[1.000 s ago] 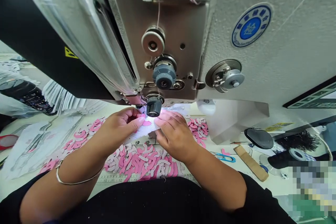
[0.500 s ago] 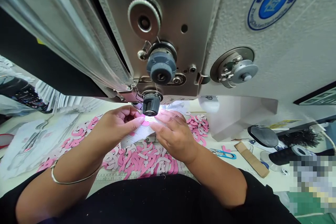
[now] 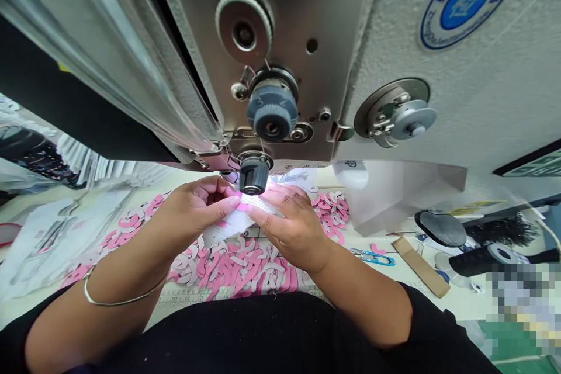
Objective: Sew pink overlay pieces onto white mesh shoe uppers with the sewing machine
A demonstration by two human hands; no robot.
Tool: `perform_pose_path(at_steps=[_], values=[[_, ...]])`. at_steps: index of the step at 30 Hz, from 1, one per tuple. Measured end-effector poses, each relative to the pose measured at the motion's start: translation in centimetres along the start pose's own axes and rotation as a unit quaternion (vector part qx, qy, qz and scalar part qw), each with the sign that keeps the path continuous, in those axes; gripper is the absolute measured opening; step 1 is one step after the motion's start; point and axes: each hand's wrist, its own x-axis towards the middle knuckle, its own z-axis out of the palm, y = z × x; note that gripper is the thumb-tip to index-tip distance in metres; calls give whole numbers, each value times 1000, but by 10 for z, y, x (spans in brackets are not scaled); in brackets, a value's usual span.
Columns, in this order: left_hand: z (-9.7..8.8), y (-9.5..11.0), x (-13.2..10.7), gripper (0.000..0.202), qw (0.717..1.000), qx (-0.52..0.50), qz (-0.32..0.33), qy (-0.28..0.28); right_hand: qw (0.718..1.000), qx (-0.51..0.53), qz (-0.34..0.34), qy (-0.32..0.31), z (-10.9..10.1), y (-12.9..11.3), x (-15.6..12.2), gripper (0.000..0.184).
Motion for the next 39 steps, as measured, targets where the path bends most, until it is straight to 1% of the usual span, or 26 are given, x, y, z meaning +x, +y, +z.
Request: perform_pose_path(at_steps=[9, 13, 16, 21, 24, 26, 29, 31, 34, 37, 39], values=[[2, 0, 1, 25, 1000, -9, -3, 4, 1000, -2, 15, -6, 4, 0, -2, 37], [6, -3, 1, 26, 996, -82, -25, 3, 1000, 1, 23, -1, 5, 0, 0, 34], [11, -4, 1, 27, 987, -155, -50, 11, 1000, 4, 27, 1, 5, -1, 2, 32], [16, 1, 1, 28, 973, -217, -81, 21, 999, 15, 45, 1, 6, -1, 2, 33], [16, 4, 2, 27, 961, -258, -96, 13, 998, 26, 54, -4, 7, -1, 0, 36], [15, 4, 2, 26, 948, -299, -107, 2, 998, 34, 59, -4, 8, -1, -1, 37], [14, 1, 5, 25, 924, -356, -133, -31, 997, 49, 67, -4, 8, -1, 0, 37], [14, -1, 7, 21, 914, -375, -145, -57, 995, 68, 73, -6, 7, 1, 1, 37], [14, -2, 9, 17, 907, -386, -149, -77, 991, 106, 84, -24, 3, 6, 5, 35], [15, 1, 9, 15, 908, -388, -145, -71, 985, 132, 94, -51, -1, 12, 9, 33], [16, 4, 9, 14, 908, -391, -136, -60, 984, 140, 96, -57, -3, 14, 12, 30]])
